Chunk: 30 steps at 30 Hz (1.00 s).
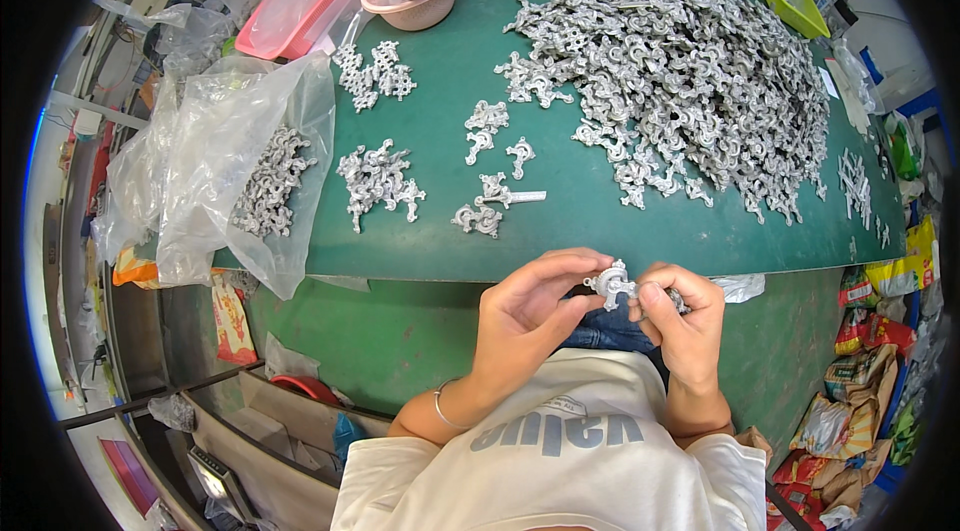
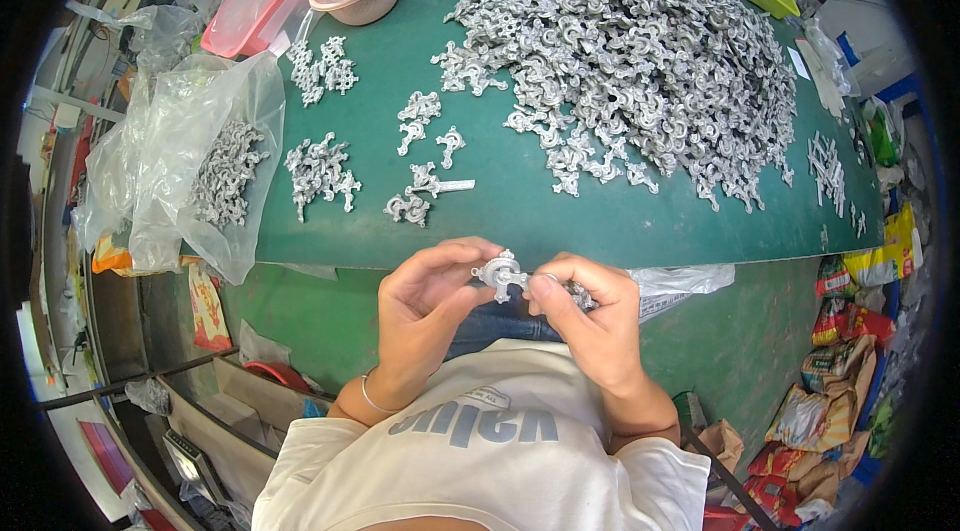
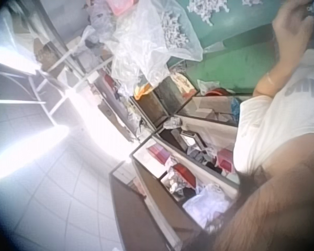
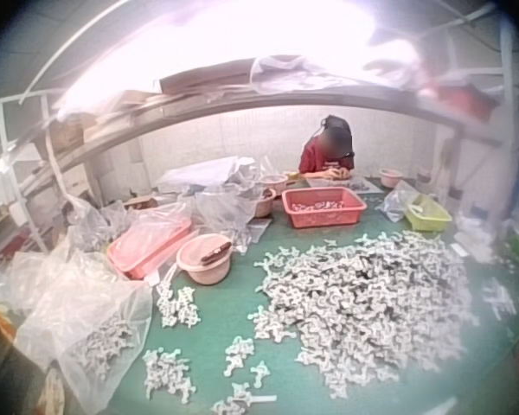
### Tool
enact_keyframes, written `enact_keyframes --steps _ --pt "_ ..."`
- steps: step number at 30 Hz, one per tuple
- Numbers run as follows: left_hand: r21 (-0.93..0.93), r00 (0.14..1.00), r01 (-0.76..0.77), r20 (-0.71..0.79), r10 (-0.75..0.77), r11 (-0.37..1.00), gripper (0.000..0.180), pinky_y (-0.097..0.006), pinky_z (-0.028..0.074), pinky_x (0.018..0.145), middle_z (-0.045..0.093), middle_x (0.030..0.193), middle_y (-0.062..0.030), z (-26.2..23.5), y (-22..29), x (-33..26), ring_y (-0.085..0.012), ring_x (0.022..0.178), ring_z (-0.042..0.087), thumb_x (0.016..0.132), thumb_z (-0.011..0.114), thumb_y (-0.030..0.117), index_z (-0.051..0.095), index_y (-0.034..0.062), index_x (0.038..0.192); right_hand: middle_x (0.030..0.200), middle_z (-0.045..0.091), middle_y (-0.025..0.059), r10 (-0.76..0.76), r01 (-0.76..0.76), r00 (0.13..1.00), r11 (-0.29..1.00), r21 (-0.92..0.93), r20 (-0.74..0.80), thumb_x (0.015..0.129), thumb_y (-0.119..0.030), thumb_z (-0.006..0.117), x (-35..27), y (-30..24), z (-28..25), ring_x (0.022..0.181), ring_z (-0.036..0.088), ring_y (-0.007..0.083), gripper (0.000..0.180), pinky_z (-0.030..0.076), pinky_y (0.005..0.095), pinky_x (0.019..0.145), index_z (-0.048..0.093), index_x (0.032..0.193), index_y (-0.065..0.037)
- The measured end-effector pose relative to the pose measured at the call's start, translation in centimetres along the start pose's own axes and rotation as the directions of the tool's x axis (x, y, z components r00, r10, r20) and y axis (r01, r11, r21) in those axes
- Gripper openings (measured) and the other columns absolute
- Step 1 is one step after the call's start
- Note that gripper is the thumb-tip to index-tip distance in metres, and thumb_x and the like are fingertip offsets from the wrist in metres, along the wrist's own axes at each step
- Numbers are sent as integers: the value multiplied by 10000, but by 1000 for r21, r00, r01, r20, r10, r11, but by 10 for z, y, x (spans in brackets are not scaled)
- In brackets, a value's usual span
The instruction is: The person joins metal components together by hand and sets them aside.
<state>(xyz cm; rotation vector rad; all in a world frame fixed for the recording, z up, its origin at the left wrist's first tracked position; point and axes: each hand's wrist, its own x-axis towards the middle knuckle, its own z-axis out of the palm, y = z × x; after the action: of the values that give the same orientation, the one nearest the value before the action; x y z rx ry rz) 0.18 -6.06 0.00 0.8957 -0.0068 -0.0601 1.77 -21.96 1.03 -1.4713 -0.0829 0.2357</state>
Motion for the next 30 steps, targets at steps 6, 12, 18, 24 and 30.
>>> enact_keyframes --steps 6,12,18,24,30 --pt "69 993 -59 101 52 996 242 -332 421 859 505 1054 -174 -11 -6 0 -223 1002 495 755 512 -139 550 -75 985 639 570 38 11 -12 1000 1000 28 26 825 -55 531 -3 -2 1 563 489 60 135 368 197 511 570 720 21" --pt "26 995 -39 96 37 999 217 -323 426 847 512 1036 -169 -12 -6 0 -221 986 500 757 525 -124 560 -75 966 641 573 56 -42 42 998 999 -5 46 803 -38 550 -4 -3 1 592 520 93 109 399 219 550 565 713 19" --pt "11 997 -23 77 22 1000 186 -317 467 800 517 1015 -163 -10 -4 1 -218 937 529 763 530 -99 565 -62 942 642 576 59 -73 75 995 997 -23 63 777 -28 580 -5 -5 2 583 521 95 72 398 218 541 571 721 16" --pt "-31 996 20 90 -17 999 197 -313 438 831 517 1030 -159 -11 -2 -1 -208 958 515 783 511 -96 563 -78 972 638 577 49 -36 36 996 999 0 82 769 -37 598 -7 -5 3 571 516 85 67 388 209 526 579 726 11" --pt "-28 996 35 86 -33 999 198 -304 432 834 524 1024 -153 -9 -3 1 -194 945 520 782 502 -100 566 -80 968 641 577 47 -10 9 995 1000 13 97 771 -41 598 -7 -4 -1 572 511 81 66 385 208 525 581 731 8"
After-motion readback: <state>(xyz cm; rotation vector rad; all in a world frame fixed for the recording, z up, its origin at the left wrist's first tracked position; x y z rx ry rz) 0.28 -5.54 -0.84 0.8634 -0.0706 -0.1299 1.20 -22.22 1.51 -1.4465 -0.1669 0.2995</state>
